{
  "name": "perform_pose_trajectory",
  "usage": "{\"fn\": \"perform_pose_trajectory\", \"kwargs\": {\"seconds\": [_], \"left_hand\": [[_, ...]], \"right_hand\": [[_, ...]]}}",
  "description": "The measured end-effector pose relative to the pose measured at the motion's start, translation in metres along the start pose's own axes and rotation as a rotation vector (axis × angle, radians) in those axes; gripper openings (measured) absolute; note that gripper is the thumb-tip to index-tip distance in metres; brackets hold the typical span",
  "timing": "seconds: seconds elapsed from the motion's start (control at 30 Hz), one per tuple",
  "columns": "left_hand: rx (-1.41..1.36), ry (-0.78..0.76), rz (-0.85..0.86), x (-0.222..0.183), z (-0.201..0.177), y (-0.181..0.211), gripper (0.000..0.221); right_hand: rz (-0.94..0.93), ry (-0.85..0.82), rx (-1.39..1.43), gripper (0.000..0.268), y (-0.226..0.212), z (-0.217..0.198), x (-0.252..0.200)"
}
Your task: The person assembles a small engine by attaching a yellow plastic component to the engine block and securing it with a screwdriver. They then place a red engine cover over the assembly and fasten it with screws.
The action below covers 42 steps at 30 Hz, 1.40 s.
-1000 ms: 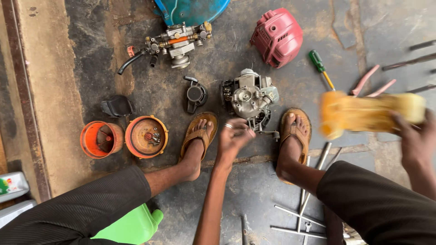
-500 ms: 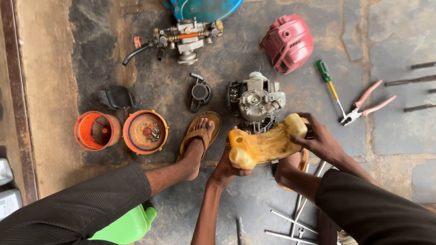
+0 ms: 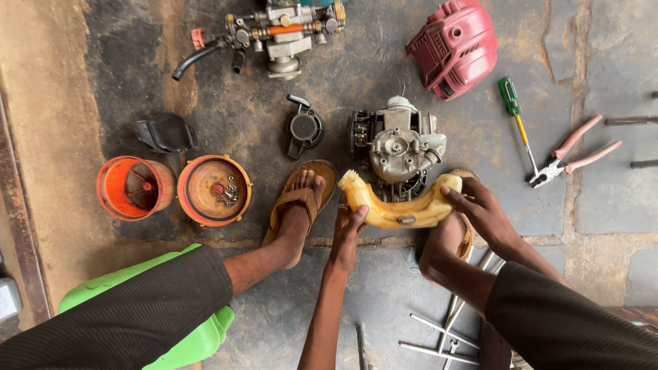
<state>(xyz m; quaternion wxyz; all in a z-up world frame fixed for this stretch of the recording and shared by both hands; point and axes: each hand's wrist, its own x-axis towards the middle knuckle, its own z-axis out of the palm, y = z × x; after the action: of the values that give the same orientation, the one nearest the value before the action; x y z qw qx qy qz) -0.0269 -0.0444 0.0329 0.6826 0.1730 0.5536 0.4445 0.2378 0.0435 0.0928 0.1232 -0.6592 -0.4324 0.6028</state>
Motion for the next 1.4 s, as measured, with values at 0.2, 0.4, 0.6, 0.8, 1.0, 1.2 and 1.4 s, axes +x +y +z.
{"fn": "perform_pose_trajectory", "kwargs": {"seconds": [0.2,0.4,0.6,0.8,1.0,1.2,1.4], "left_hand": [[0.043,-0.022,0.062,0.007,0.005,0.014,0.102],[0.128,0.003,0.107,0.011,0.011,0.032,0.099],[0.024,0.005,-0.008,0.016,0.008,0.038,0.094],[0.033,0.014,0.018,0.025,0.011,0.040,0.097],[0.161,-0.017,0.113,0.033,0.014,0.037,0.095],[0.250,-0.040,0.142,0.038,0.025,0.032,0.100],[0.284,-0.031,0.126,0.051,0.024,0.025,0.104]], "right_hand": [[-0.001,-0.005,0.085,0.063,0.000,0.000,0.010],[-0.036,-0.043,0.144,0.061,-0.005,-0.002,0.012],[-0.003,-0.073,0.134,0.056,-0.001,-0.003,0.025],[0.044,-0.075,0.207,0.052,0.002,-0.006,0.031],[0.057,-0.041,0.276,0.050,0.010,-0.009,0.035],[0.003,-0.015,0.347,0.048,0.024,-0.012,0.031],[0.033,0.016,0.345,0.046,0.028,-0.011,0.031]]}}
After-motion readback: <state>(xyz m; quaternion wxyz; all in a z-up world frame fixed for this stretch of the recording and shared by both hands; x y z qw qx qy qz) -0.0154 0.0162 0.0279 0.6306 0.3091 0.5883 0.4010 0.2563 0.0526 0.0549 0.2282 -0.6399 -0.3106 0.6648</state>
